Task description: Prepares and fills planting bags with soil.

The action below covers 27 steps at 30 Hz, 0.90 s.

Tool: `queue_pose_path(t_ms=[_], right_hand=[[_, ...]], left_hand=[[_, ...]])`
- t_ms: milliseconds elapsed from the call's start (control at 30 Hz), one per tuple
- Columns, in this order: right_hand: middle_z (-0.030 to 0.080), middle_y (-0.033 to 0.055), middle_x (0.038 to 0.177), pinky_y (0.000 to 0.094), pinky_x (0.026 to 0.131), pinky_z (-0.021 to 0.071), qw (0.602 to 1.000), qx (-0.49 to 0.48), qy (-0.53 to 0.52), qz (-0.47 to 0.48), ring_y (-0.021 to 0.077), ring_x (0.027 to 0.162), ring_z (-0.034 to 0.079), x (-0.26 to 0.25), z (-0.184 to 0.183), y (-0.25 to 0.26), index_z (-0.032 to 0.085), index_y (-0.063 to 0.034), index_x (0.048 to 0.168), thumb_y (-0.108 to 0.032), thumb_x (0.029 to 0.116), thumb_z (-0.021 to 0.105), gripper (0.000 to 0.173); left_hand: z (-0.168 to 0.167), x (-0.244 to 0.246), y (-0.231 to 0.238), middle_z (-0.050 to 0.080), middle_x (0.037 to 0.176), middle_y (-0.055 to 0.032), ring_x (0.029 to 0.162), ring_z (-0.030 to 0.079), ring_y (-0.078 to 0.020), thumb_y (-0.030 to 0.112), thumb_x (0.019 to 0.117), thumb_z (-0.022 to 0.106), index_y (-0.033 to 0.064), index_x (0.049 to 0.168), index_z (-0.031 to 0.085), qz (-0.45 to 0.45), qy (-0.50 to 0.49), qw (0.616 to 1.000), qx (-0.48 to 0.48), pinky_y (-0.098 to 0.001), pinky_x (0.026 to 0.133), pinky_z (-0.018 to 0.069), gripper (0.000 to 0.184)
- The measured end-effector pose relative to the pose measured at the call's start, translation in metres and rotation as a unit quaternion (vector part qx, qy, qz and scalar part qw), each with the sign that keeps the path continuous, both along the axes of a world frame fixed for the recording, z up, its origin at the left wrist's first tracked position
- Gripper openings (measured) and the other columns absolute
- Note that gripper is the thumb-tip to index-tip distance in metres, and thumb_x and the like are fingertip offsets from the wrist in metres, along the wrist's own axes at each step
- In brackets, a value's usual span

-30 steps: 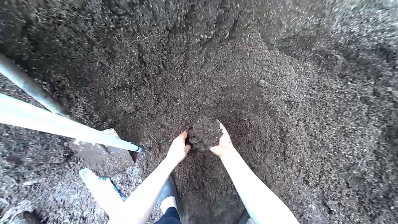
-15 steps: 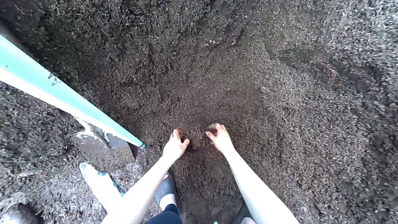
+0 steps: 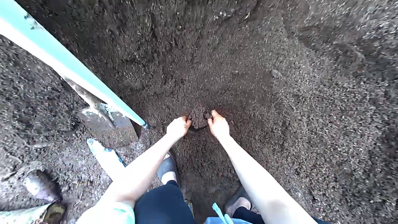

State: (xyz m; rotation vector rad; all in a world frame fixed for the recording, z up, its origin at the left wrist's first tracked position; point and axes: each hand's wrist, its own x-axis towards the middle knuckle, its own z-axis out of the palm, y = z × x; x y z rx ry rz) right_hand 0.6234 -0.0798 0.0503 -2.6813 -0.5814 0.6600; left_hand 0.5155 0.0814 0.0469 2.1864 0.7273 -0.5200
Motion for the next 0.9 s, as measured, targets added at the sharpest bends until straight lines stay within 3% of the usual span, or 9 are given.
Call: queue_pose_path(t_ms=[67, 200, 267, 400, 500, 567, 633, 733, 900], right_hand=[[0.069, 0.0199, 0.119, 0.0616, 0.092, 0.0524, 0.999, -0.024, 0.023, 0.004, 0.0394, 0.114, 0.067, 0.003, -0.013, 0.001, 0.063, -0.0092, 0.126, -0.027, 0.1071, 0.050, 0.029], [0.070, 0.0193, 0.100, 0.0607, 0.080, 0.0537, 0.999, 0.038, -0.028, -0.015, 0.0387, 0.098, 0.070, -0.002, 0.004, -0.002, 0.064, -0.0061, 0.109, -0.026, 0.1085, 0.047, 0.026], [0.070, 0.0185, 0.098, 0.0596, 0.080, 0.0544, 0.999, 0.031, -0.023, -0.019, 0.0377, 0.097, 0.070, -0.002, -0.009, -0.002, 0.062, -0.0064, 0.109, -0.026, 0.1085, 0.046, 0.025], [0.070, 0.0221, 0.108, 0.0600, 0.091, 0.0528, 0.998, 0.032, 0.043, -0.017, 0.0399, 0.107, 0.068, 0.010, -0.016, -0.002, 0.062, -0.0056, 0.124, -0.039, 0.1094, 0.047, 0.040], [0.066, 0.0203, 0.126, 0.0594, 0.097, 0.0521, 0.997, 0.070, 0.004, -0.013, 0.0383, 0.114, 0.066, 0.000, -0.010, -0.022, 0.059, -0.0081, 0.136, -0.042, 0.1094, 0.045, 0.045], [0.053, 0.0123, 0.149, 0.0572, 0.096, 0.0549, 0.993, 0.084, -0.043, 0.065, 0.0341, 0.122, 0.064, -0.008, -0.014, -0.030, 0.049, -0.0159, 0.150, -0.037, 0.1100, 0.042, 0.046], [0.030, 0.0061, 0.168, 0.0555, 0.088, 0.0587, 0.983, 0.064, -0.047, 0.165, 0.0325, 0.122, 0.064, -0.018, -0.019, -0.031, 0.034, -0.0228, 0.161, -0.027, 0.1046, 0.045, 0.058], [0.011, -0.0014, 0.174, 0.0556, 0.088, 0.0568, 0.975, 0.011, 0.017, 0.220, 0.0320, 0.121, 0.065, -0.023, -0.014, -0.016, 0.019, -0.0291, 0.166, -0.018, 0.1003, 0.051, 0.074], [0.012, -0.0036, 0.173, 0.0569, 0.085, 0.0556, 0.957, -0.088, 0.062, 0.269, 0.0321, 0.115, 0.067, -0.023, -0.018, 0.010, 0.020, -0.0281, 0.166, -0.018, 0.1034, 0.045, 0.068]], left_hand=[[-0.003, 0.003, -0.004, 0.067, 0.124, -0.0224, 0.120, 0.063, -0.0410, 0.041, 0.1095, 0.039, 0.0058, 0.123, 0.065, -0.028, 0.050, 0.998, 0.022, -0.0667, 0.092, 0.0493, 0.046], [0.013, 0.000, -0.005, 0.069, 0.101, -0.0208, 0.101, 0.068, -0.0414, 0.040, 0.1084, 0.042, 0.0075, 0.108, 0.066, 0.018, -0.008, 0.999, 0.048, -0.0653, 0.077, 0.0509, 0.040], [0.004, 0.000, -0.005, 0.069, 0.106, -0.0223, 0.105, 0.068, -0.0428, 0.040, 0.1088, 0.042, 0.0063, 0.112, 0.066, 0.011, 0.008, 0.999, 0.049, -0.0663, 0.079, 0.0505, 0.041], [-0.007, 0.004, -0.001, 0.069, 0.115, -0.0212, 0.113, 0.066, -0.0409, 0.043, 0.1089, 0.040, 0.0075, 0.116, 0.066, 0.008, 0.044, 0.998, 0.050, -0.0662, 0.086, 0.0507, 0.045], [-0.022, -0.011, -0.004, 0.067, 0.123, -0.0244, 0.119, 0.063, -0.0431, 0.044, 0.1107, 0.031, 0.0058, 0.128, 0.063, 0.063, 0.017, 0.998, -0.015, -0.0694, 0.092, 0.0472, 0.053], [-0.026, -0.016, -0.003, 0.064, 0.130, -0.0270, 0.124, 0.061, -0.0443, 0.063, 0.1071, 0.028, 0.0031, 0.139, 0.055, 0.073, 0.034, 0.995, -0.055, -0.0695, 0.099, 0.0458, 0.073], [-0.028, -0.017, -0.007, 0.060, 0.135, -0.0296, 0.128, 0.058, -0.0441, 0.071, 0.1037, 0.028, -0.0016, 0.144, 0.050, 0.068, 0.055, 0.989, -0.116, -0.0663, 0.106, 0.0428, 0.086], [-0.030, -0.013, -0.017, 0.064, 0.124, -0.0264, 0.115, 0.063, -0.0374, 0.054, 0.1113, 0.023, -0.0053, 0.134, 0.057, 0.067, 0.029, 0.982, -0.175, -0.0562, 0.103, 0.0458, 0.072], [-0.028, -0.011, -0.021, 0.053, 0.086, -0.0105, 0.075, 0.052, -0.0193, 0.024, 0.1144, 0.032, -0.0031, 0.110, 0.059, 0.109, -0.048, 0.975, -0.188, -0.0376, 0.074, 0.0468, 0.038]])
